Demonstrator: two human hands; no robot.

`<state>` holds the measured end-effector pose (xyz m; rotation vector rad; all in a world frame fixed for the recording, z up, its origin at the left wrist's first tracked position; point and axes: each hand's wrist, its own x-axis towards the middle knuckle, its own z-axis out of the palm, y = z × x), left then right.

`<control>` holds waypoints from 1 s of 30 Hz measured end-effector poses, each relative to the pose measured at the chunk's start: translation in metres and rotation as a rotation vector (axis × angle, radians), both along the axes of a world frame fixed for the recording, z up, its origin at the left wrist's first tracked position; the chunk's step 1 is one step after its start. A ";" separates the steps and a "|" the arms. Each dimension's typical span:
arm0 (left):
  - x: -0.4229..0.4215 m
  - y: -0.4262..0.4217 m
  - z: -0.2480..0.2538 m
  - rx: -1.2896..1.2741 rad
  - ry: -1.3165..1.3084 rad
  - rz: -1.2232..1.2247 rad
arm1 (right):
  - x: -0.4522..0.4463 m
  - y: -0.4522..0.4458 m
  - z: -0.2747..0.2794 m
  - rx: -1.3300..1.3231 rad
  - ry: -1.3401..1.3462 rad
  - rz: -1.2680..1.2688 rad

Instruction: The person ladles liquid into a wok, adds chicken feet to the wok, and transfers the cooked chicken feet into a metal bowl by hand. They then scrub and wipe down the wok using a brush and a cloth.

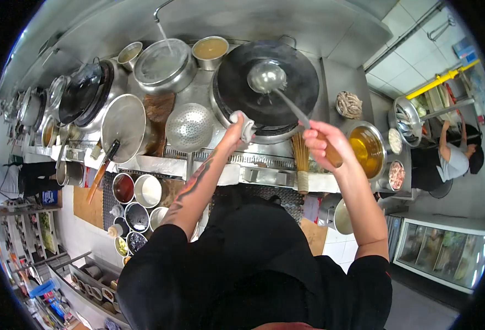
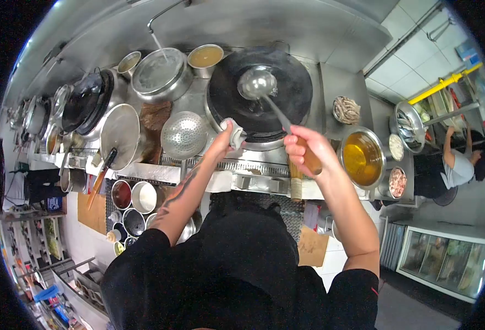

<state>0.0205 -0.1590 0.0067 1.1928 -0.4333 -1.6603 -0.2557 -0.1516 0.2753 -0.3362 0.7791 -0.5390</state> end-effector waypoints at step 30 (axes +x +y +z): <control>-0.021 0.000 0.020 0.110 0.287 -0.029 | -0.145 0.186 -0.323 -0.894 1.904 0.163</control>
